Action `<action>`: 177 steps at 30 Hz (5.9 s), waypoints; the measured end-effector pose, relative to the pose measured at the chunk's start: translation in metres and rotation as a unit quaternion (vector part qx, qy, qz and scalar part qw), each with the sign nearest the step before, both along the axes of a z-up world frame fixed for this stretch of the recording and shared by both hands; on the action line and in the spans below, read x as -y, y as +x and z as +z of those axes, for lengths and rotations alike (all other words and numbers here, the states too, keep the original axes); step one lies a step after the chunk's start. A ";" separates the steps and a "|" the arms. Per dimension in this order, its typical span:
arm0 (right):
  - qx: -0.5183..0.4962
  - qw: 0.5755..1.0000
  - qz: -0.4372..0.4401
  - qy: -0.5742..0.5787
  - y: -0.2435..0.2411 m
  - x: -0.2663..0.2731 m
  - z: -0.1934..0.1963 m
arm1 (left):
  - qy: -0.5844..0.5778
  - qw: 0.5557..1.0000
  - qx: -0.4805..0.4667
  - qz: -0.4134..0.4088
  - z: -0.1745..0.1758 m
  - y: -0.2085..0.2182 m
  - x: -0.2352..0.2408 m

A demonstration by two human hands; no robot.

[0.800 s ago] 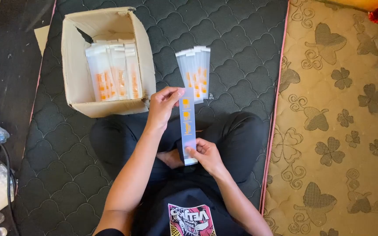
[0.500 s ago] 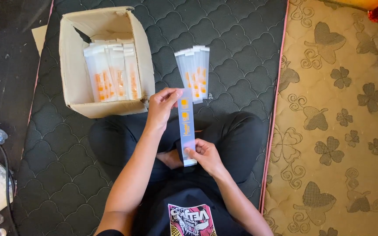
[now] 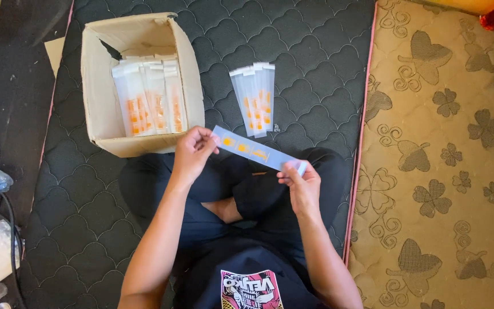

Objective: The person sits on the floor and repeatedly picks up small, clear plastic bags containing orange items from a cardboard box. They hold each bag up to the camera, turn it over to show both sides, and then place it back into the box.

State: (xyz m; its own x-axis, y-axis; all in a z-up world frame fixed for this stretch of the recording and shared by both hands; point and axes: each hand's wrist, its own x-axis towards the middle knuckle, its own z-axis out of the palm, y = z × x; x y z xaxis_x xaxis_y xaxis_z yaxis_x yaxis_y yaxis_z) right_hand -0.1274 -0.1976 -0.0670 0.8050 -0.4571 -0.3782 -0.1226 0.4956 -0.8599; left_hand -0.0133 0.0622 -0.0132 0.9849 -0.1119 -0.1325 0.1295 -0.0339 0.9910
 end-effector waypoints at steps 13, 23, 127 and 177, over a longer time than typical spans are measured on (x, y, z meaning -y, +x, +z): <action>0.072 0.988 0.012 0.139 0.043 -0.099 -0.017 | -0.076 0.992 -0.038 0.092 -0.036 -0.051 0.034; 0.064 0.991 0.061 0.106 0.056 -0.111 0.032 | -0.112 0.986 -0.078 0.097 -0.010 -0.052 0.030; -0.008 0.977 0.199 -0.073 -0.021 -0.053 0.008 | -0.036 0.999 -0.025 0.024 0.004 0.054 0.068; 0.250 0.897 0.185 -0.315 0.060 -0.044 0.108 | -0.118 0.985 0.043 -0.115 0.076 0.004 0.041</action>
